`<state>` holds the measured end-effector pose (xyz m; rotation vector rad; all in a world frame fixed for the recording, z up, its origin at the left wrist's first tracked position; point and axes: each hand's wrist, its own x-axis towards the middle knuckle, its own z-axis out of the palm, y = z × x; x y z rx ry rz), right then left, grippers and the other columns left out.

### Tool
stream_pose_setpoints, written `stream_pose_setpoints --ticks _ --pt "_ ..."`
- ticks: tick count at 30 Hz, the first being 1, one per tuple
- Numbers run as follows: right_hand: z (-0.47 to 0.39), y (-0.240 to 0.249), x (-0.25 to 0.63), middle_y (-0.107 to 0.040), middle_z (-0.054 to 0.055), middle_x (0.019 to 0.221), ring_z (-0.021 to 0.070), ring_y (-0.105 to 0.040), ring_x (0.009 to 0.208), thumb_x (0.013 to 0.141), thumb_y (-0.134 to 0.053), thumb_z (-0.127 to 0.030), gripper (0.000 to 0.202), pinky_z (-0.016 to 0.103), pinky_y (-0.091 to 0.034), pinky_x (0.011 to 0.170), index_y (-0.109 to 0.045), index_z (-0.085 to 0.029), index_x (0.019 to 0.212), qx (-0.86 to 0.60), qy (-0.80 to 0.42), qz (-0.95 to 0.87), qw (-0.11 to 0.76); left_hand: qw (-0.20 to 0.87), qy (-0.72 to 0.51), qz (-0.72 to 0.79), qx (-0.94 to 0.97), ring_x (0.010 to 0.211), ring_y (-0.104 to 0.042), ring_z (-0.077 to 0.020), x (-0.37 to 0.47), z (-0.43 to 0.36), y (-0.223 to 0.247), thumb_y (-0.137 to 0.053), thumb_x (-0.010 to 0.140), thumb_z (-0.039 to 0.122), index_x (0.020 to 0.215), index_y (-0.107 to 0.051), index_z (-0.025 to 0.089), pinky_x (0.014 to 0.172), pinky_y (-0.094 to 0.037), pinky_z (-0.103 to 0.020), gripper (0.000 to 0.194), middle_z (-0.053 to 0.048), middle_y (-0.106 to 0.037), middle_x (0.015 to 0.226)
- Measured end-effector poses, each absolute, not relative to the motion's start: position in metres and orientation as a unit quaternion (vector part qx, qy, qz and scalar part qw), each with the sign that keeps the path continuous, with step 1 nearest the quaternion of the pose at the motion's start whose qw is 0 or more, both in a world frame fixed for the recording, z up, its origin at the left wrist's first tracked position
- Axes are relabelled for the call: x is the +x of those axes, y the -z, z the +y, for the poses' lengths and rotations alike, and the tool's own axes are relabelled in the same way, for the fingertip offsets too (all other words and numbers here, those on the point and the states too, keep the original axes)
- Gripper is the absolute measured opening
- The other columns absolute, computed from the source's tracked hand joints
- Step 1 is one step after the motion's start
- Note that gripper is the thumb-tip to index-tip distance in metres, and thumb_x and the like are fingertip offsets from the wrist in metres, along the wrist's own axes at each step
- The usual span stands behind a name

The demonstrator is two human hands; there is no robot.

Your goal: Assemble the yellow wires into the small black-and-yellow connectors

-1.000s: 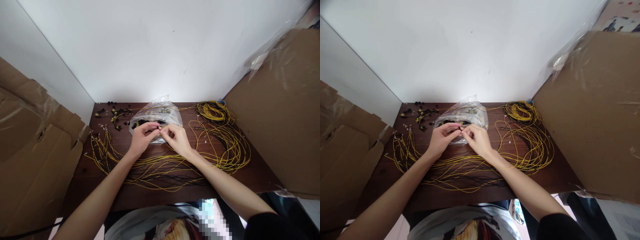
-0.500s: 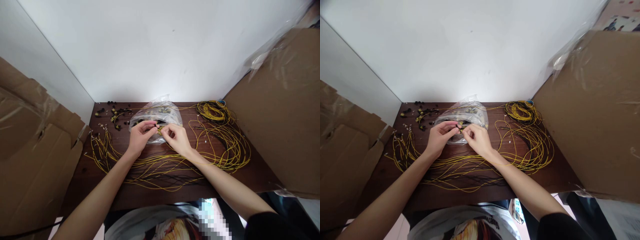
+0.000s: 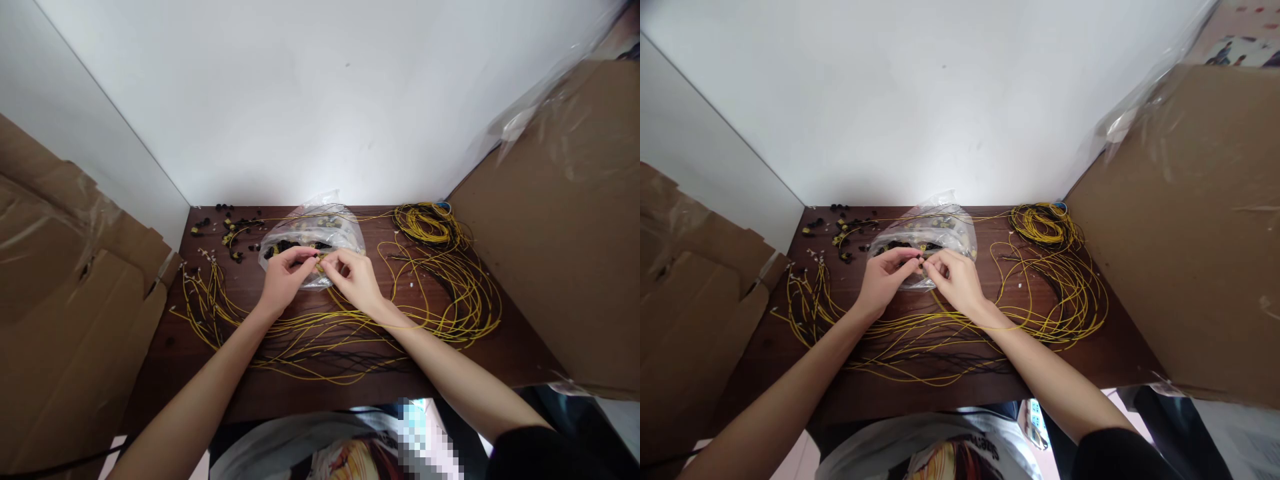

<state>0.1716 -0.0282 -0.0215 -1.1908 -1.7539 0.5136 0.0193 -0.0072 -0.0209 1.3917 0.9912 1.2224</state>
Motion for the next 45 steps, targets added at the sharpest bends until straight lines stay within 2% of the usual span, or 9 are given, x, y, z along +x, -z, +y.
stream_pose_setpoints --ticks 5,10,15,19,22,26,31,35,45 --pt "-0.028 0.017 0.173 -0.061 0.001 0.069 0.0113 -0.053 0.059 0.083 -0.058 -0.03 0.016 0.023 -0.042 0.053 -0.064 -0.017 0.09 -0.489 -0.238 -0.681 0.49 0.463 -0.491 0.381 0.632 0.077 -0.063 -0.0152 0.019 -0.007 0.021 -0.065 0.074 0.024 0.083 -0.071 0.015 0.07 -0.052 -0.026 0.014 -0.005 -0.068 0.083" --pt "-0.027 0.017 0.175 -0.064 0.002 0.073 0.0121 -0.056 0.062 0.082 -0.059 -0.029 0.013 0.024 -0.044 0.055 -0.065 -0.017 0.085 -0.481 -0.243 -0.684 0.493 0.451 -0.477 0.384 0.649 0.083 -0.064 -0.0172 0.017 -0.008 0.022 -0.067 0.073 0.024 0.085 -0.071 0.016 0.078 -0.053 -0.029 0.016 -0.007 -0.07 0.088" --pt "-0.029 0.015 0.175 -0.065 0.002 0.072 0.0119 -0.056 0.06 0.082 -0.058 -0.028 0.012 0.025 -0.044 0.055 -0.065 -0.018 0.078 -0.473 -0.242 -0.694 0.486 0.465 -0.469 0.385 0.645 0.082 -0.065 -0.0177 0.016 -0.007 0.028 -0.069 0.072 0.026 0.098 -0.068 0.017 0.077 -0.055 -0.03 0.028 -0.005 -0.07 0.087" --pt "-0.028 0.016 0.175 -0.066 0.003 0.071 0.0136 -0.062 0.062 0.083 -0.056 -0.035 0.018 0.024 -0.048 0.05 -0.062 -0.018 0.082 -0.468 -0.338 -0.652 0.491 0.453 -0.471 0.39 0.649 0.083 -0.066 -0.0191 0.016 -0.006 0.028 -0.068 0.072 0.027 0.089 -0.07 0.016 0.078 -0.055 -0.031 0.02 -0.007 -0.071 0.089" --pt "-0.025 0.018 0.175 -0.067 0.004 0.074 0.0151 -0.065 0.067 0.082 -0.057 -0.041 0.024 0.023 -0.051 0.048 -0.057 -0.018 0.085 -0.445 -0.425 -0.585 0.529 0.444 -0.47 0.396 0.652 0.079 -0.066 -0.0187 0.016 -0.006 0.026 -0.067 0.073 0.027 0.087 -0.071 0.016 0.073 -0.054 -0.029 0.018 -0.007 -0.071 0.088" --pt "-0.022 0.02 0.174 -0.067 0.003 0.072 0.0137 -0.066 0.063 0.079 -0.06 -0.044 0.028 0.021 -0.051 0.045 -0.052 -0.018 0.085 -0.409 -0.481 -0.525 0.571 0.448 -0.468 0.395 0.651 0.066 -0.064 -0.0148 0.016 -0.007 0.025 -0.063 0.077 0.027 0.093 -0.07 0.016 0.065 -0.052 -0.026 0.021 -0.006 -0.071 0.084" --pt "-0.021 0.02 0.171 -0.066 0.001 0.067 0.014 -0.066 0.06 0.072 -0.068 -0.044 0.031 0.021 -0.052 0.044 -0.057 -0.017 0.085 -0.412 -0.498 -0.505 0.572 0.44 -0.471 0.392 0.656 0.06 -0.061 -0.0133 0.016 -0.007 0.025 -0.062 0.078 0.027 0.092 -0.071 0.017 0.062 -0.05 -0.026 0.019 -0.004 -0.07 0.076" --pt "-0.021 0.019 0.171 -0.065 0.002 0.064 0.0136 -0.065 0.059 0.07 -0.071 -0.038 0.027 0.021 -0.053 0.045 -0.064 -0.015 0.08 -0.415 -0.501 -0.509 0.563 0.447 -0.467 0.392 0.654 0.06 -0.061 -0.0136 0.017 -0.007 0.026 -0.063 0.077 0.028 0.091 -0.071 0.017 0.06 -0.05 -0.025 0.02 -0.004 -0.07 0.074" --pt "-0.019 0.02 0.171 -0.067 0.001 0.064 0.0101 -0.063 0.053 0.068 -0.073 -0.037 0.027 0.018 -0.051 0.043 -0.063 -0.014 0.076 -0.408 -0.529 -0.463 0.582 0.451 -0.456 0.385 0.663 0.055 -0.059 -0.0099 0.016 -0.008 0.02 -0.058 0.081 0.024 0.094 -0.069 0.014 0.06 -0.049 -0.022 0.02 -0.002 -0.068 0.07"
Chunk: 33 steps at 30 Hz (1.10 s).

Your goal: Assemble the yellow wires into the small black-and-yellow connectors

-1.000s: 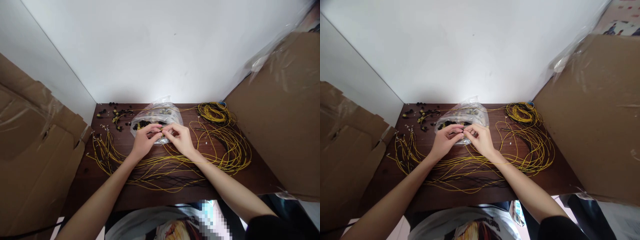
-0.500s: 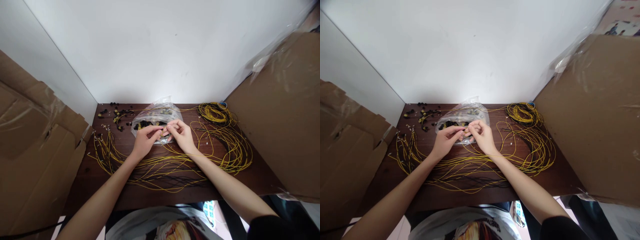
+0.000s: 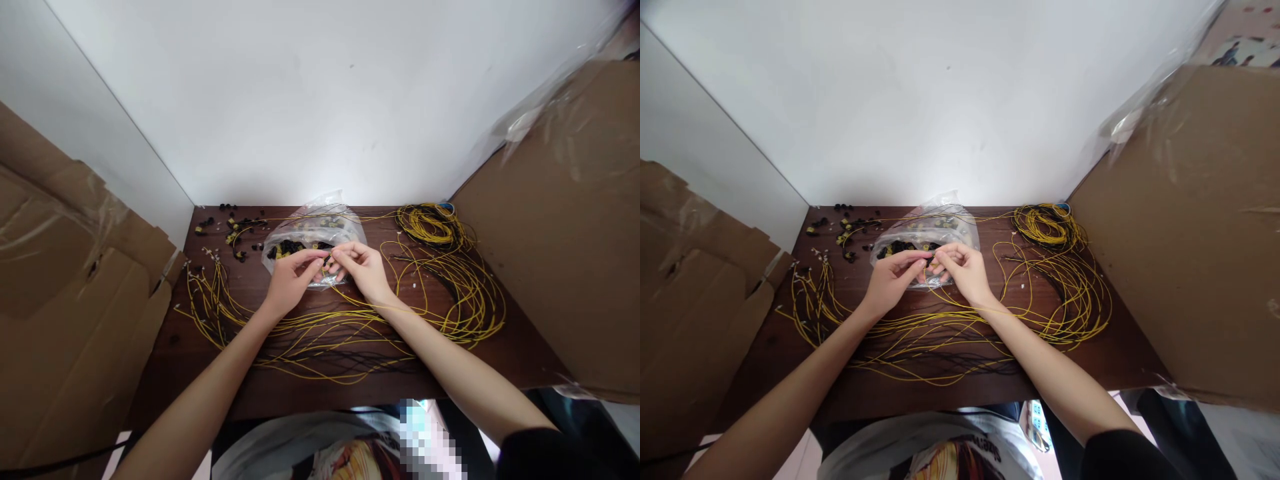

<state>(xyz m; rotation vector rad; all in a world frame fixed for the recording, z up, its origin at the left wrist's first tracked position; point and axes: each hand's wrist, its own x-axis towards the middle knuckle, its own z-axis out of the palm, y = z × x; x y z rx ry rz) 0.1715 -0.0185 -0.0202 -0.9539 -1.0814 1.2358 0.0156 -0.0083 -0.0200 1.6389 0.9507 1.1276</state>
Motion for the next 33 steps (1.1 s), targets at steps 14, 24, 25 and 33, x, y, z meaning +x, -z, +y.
stream_pose_setpoints --ticks 14,24,25,33 --pt "-0.0171 0.021 0.1727 -0.068 0.0 0.062 0.0108 -0.063 0.048 0.069 -0.072 -0.04 0.031 0.019 -0.05 0.04 -0.056 -0.015 0.077 -0.399 -0.56 -0.434 0.582 0.461 -0.443 0.372 0.673 0.058 -0.06 -0.0094 0.016 -0.0088 0.0199 -0.056 0.081 0.023 0.099 -0.068 0.014 0.06 -0.051 -0.021 0.023 -0.004 -0.07 0.081" --pt "-0.017 0.0208 0.1734 -0.067 -0.001 0.065 0.011 -0.063 0.05 0.069 -0.071 -0.04 0.032 0.019 -0.05 0.04 -0.059 -0.016 0.086 -0.4 -0.561 -0.446 0.571 0.456 -0.448 0.38 0.668 0.058 -0.058 -0.0097 0.0171 -0.0092 0.021 -0.058 0.08 0.025 0.097 -0.068 0.013 0.058 -0.05 -0.021 0.023 -0.004 -0.068 0.075" --pt "-0.0172 0.0206 0.1734 -0.067 0.0 0.065 0.0107 -0.063 0.051 0.068 -0.072 -0.039 0.031 0.018 -0.05 0.041 -0.061 -0.015 0.085 -0.404 -0.56 -0.454 0.564 0.46 -0.449 0.381 0.665 0.059 -0.058 -0.0098 0.0171 -0.009 0.0213 -0.058 0.079 0.024 0.097 -0.068 0.013 0.059 -0.05 -0.021 0.023 -0.004 -0.068 0.076" --pt "-0.0176 0.0212 0.173 -0.064 -0.001 0.057 0.0093 -0.06 0.05 0.066 -0.073 -0.038 0.027 0.017 -0.048 0.041 -0.065 -0.015 0.077 -0.422 -0.534 -0.486 0.548 0.478 -0.446 0.381 0.653 0.063 -0.061 -0.0117 0.0175 -0.0085 0.0221 -0.062 0.077 0.028 0.094 -0.069 0.015 0.059 -0.049 -0.022 0.022 -0.004 -0.07 0.078"
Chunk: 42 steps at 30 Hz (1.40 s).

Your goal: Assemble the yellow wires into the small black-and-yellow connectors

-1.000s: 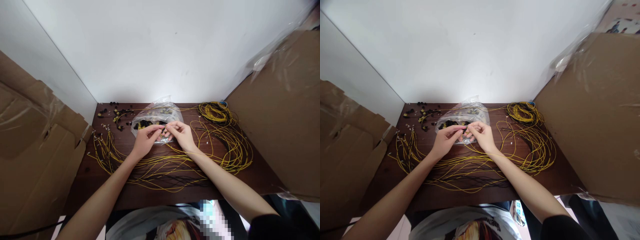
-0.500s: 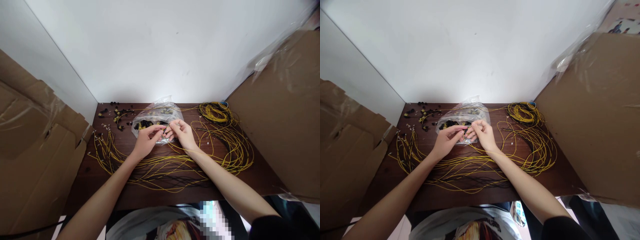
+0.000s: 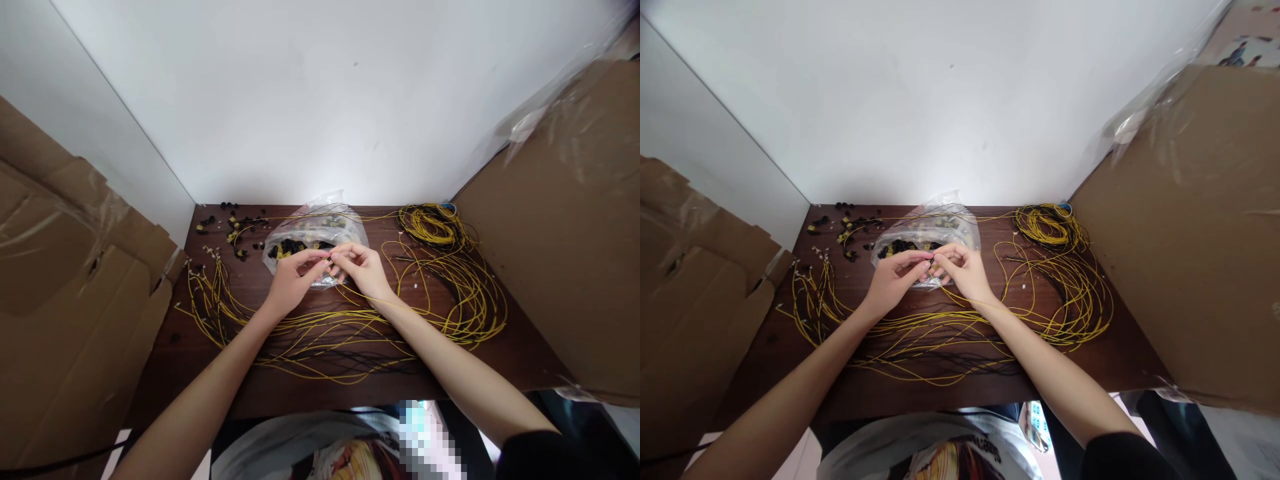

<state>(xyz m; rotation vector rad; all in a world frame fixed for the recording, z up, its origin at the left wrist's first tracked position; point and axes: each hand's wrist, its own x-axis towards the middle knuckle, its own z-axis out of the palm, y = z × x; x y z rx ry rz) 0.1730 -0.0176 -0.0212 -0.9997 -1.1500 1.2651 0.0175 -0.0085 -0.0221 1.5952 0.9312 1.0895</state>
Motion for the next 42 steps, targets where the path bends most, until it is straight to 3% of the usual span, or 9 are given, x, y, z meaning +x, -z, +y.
stream_pose_setpoints --ticks 14,25,31,42 --pt "-0.0188 0.0166 0.1733 -0.066 0.0 0.065 0.0106 -0.062 0.052 0.067 -0.072 -0.042 0.03 0.019 -0.048 0.04 -0.061 -0.016 0.079 -0.422 -0.505 -0.47 0.588 0.44 -0.426 0.412 0.675 0.08 -0.066 -0.0189 0.0177 -0.0092 0.0201 -0.064 0.076 0.029 0.093 -0.071 0.014 0.071 -0.053 -0.028 0.024 -0.007 -0.072 0.088" --pt "-0.0211 0.0155 0.1727 -0.065 0.0 0.066 0.0105 -0.062 0.054 0.07 -0.07 -0.042 0.03 0.019 -0.048 0.042 -0.062 -0.017 0.084 -0.412 -0.503 -0.494 0.577 0.441 -0.426 0.414 0.673 0.075 -0.063 -0.0159 0.0171 -0.0067 0.0241 -0.066 0.074 0.03 0.085 -0.067 0.013 0.068 -0.05 -0.026 0.02 -0.007 -0.07 0.084" --pt "-0.0224 0.0152 0.1714 -0.062 -0.001 0.056 0.0103 -0.057 0.047 0.069 -0.071 -0.039 0.025 0.021 -0.048 0.041 -0.065 -0.016 0.078 -0.419 -0.497 -0.525 0.549 0.451 -0.425 0.408 0.671 0.07 -0.061 -0.0145 0.0172 -0.0075 0.0229 -0.067 0.072 0.032 0.08 -0.064 0.013 0.066 -0.05 -0.026 0.021 -0.005 -0.066 0.077" --pt "-0.0197 0.0183 0.1717 -0.066 -0.002 0.062 0.0107 -0.062 0.05 0.073 -0.066 -0.047 0.033 0.023 -0.053 0.047 -0.052 -0.02 0.085 -0.381 -0.537 -0.485 0.576 0.439 -0.432 0.413 0.671 0.071 -0.059 -0.0136 0.0162 -0.0064 0.0211 -0.067 0.071 0.028 0.078 -0.062 0.014 0.065 -0.049 -0.025 0.017 -0.004 -0.066 0.078"
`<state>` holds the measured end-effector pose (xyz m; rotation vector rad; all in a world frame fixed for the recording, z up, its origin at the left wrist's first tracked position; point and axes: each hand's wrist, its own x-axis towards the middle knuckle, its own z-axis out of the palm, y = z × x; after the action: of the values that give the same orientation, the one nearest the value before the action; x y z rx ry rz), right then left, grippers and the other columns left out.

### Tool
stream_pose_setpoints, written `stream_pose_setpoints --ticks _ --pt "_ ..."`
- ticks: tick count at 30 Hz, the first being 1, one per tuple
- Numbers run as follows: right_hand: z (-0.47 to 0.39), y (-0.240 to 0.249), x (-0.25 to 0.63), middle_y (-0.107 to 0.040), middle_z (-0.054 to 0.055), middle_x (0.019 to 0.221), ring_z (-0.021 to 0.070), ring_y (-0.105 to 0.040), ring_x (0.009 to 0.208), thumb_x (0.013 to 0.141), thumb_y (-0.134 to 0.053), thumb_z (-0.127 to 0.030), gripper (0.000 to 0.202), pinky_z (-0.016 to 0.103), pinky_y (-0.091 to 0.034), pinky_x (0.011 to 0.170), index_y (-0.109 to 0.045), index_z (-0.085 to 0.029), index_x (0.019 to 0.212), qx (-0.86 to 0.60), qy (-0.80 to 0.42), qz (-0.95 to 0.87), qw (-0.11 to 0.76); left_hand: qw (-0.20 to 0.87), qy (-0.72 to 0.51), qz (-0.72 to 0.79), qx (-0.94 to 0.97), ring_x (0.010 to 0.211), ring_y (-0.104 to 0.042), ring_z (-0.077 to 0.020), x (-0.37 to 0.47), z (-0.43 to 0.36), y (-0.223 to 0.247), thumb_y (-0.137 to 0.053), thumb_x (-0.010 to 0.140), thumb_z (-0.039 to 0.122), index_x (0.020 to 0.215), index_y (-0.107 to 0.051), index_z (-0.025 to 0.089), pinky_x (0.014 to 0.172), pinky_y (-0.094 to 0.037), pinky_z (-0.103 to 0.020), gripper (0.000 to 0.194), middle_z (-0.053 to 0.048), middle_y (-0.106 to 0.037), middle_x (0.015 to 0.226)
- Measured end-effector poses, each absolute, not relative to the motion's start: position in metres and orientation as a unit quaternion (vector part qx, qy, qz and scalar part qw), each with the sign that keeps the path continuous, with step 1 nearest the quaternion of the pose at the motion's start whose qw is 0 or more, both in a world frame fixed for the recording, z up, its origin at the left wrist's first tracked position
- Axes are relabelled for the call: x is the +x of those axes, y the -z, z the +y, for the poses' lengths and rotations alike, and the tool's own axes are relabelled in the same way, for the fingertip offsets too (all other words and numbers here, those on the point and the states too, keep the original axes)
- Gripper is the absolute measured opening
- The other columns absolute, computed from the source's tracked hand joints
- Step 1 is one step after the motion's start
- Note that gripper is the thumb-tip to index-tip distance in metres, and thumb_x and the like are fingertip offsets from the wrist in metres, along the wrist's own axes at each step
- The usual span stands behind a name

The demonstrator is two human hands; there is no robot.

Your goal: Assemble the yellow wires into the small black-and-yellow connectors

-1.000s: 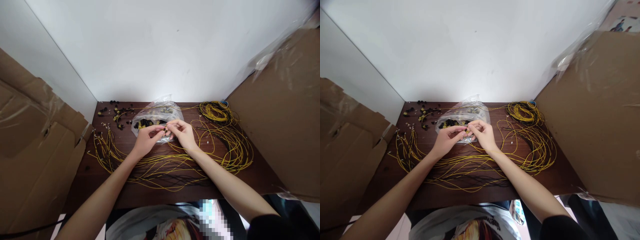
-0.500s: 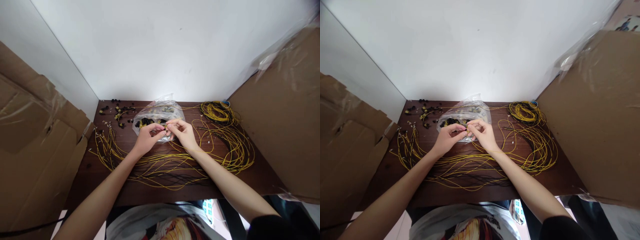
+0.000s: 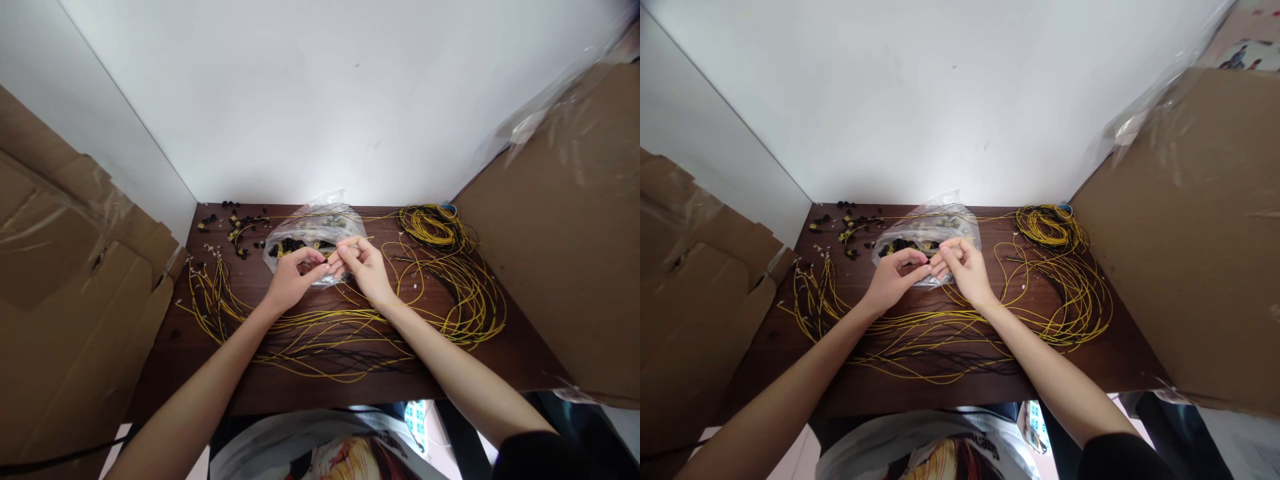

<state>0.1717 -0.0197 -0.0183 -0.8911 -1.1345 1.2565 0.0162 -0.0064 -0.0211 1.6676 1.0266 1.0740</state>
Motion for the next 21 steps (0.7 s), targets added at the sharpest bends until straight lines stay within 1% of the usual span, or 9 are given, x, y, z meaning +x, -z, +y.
stream_pose_setpoints --ticks 4,7,10,15,21 --pt "-0.0214 0.0154 0.1705 -0.066 -0.002 0.063 0.0109 -0.063 0.052 0.071 -0.068 -0.045 0.032 0.024 -0.054 0.05 -0.056 -0.019 0.086 -0.387 -0.522 -0.498 0.574 0.453 -0.435 0.408 0.663 0.072 -0.06 -0.0137 0.0172 -0.0066 0.0215 -0.067 0.072 0.03 0.078 -0.061 0.014 0.066 -0.049 -0.024 0.018 -0.004 -0.065 0.079" --pt "-0.0229 0.013 0.1698 -0.066 -0.001 0.062 0.0104 -0.062 0.052 0.07 -0.07 -0.04 0.027 0.023 -0.053 0.051 -0.062 -0.017 0.082 -0.392 -0.507 -0.52 0.564 0.465 -0.434 0.404 0.657 0.073 -0.06 -0.014 0.0172 -0.007 0.0219 -0.067 0.072 0.031 0.079 -0.06 0.014 0.066 -0.049 -0.025 0.02 -0.005 -0.064 0.079" --pt "-0.0236 0.0124 0.1696 -0.066 -0.001 0.06 0.0105 -0.061 0.051 0.07 -0.071 -0.04 0.024 0.024 -0.054 0.052 -0.064 -0.018 0.078 -0.402 -0.498 -0.535 0.552 0.468 -0.432 0.401 0.658 0.075 -0.06 -0.0147 0.0164 -0.0068 0.0229 -0.067 0.072 0.033 0.08 -0.059 0.014 0.067 -0.05 -0.025 0.021 -0.005 -0.064 0.08" --pt "-0.0227 0.0163 0.169 -0.066 -0.001 0.061 0.0121 -0.064 0.054 0.07 -0.07 -0.045 0.031 0.025 -0.056 0.055 -0.059 -0.018 0.078 -0.393 -0.52 -0.514 0.558 0.46 -0.433 0.399 0.665 0.077 -0.061 -0.0156 0.0151 -0.0058 0.024 -0.066 0.073 0.031 0.082 -0.06 0.014 0.068 -0.051 -0.026 0.019 -0.005 -0.065 0.082" --pt "-0.0188 0.0206 0.1701 -0.067 -0.003 0.06 0.0128 -0.065 0.052 0.071 -0.067 -0.049 0.036 0.025 -0.055 0.051 -0.049 -0.021 0.083 -0.385 -0.557 -0.47 0.567 0.451 -0.436 0.403 0.666 0.078 -0.062 -0.0158 0.0156 -0.0058 0.0236 -0.066 0.073 0.029 0.08 -0.061 0.015 0.067 -0.05 -0.025 0.017 -0.006 -0.066 0.084"
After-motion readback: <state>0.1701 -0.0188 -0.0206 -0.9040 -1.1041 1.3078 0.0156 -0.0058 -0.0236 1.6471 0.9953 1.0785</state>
